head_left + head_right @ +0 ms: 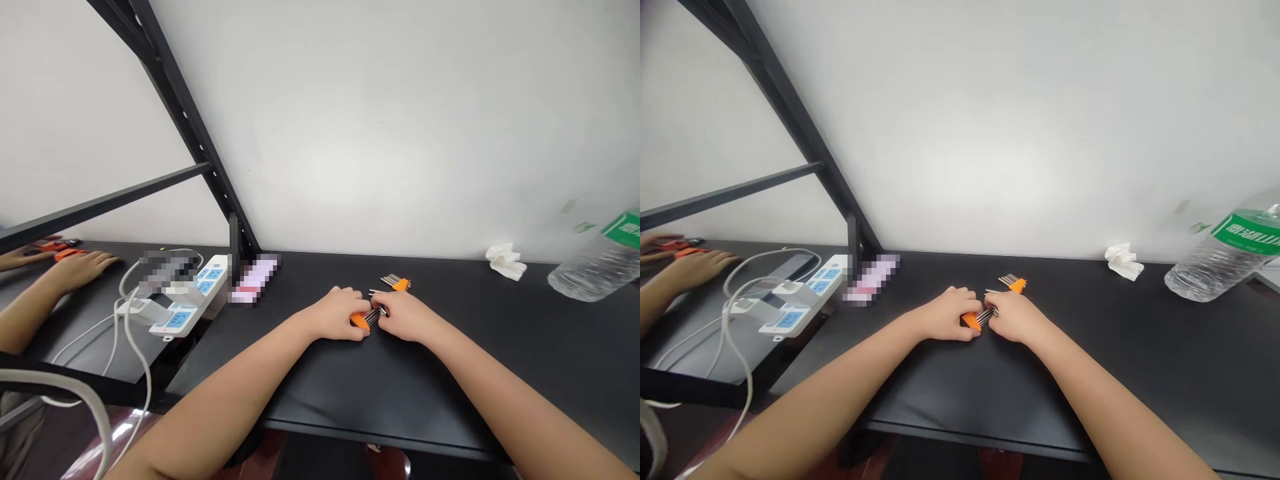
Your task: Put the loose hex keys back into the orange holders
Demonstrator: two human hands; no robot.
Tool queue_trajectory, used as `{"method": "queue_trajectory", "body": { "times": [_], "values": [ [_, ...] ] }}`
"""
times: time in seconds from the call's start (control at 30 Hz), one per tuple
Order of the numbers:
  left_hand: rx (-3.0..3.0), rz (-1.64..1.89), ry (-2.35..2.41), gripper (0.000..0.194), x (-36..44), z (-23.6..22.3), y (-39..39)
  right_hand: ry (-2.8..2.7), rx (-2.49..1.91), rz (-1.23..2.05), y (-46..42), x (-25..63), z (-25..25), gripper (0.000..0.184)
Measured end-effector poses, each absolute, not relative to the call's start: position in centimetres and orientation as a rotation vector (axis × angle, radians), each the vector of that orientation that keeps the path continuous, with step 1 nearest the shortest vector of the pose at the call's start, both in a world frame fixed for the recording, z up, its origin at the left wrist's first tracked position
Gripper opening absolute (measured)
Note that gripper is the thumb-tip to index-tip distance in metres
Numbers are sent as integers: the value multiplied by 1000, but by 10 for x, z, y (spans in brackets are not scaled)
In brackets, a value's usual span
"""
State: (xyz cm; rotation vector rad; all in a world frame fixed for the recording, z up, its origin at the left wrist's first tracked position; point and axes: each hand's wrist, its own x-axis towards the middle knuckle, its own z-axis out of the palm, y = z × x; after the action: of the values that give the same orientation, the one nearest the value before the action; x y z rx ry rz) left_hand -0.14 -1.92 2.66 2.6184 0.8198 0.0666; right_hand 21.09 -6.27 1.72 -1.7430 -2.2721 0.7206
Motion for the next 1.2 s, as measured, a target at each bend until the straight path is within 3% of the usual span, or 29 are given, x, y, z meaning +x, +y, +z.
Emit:
{"method": "queue_trajectory", "body": {
  "times": [0.2, 0.4, 0.77, 1.2],
  "values": [
    [2680, 124, 937, 32, 5, 27, -26, -2230, -1773, 726, -62, 210, 13, 17],
    [2736, 180, 989, 18, 7, 22, -21, -2234, -1799, 608, -62, 210, 9, 14],
    [2769, 162, 976, 23, 6, 16, -20, -2322, -1789, 428, -66, 201, 5, 14],
    [2684, 190, 1010, 11, 0, 17, -24, -2326, -1796, 478, -67, 199, 15, 8]
  ]
}}
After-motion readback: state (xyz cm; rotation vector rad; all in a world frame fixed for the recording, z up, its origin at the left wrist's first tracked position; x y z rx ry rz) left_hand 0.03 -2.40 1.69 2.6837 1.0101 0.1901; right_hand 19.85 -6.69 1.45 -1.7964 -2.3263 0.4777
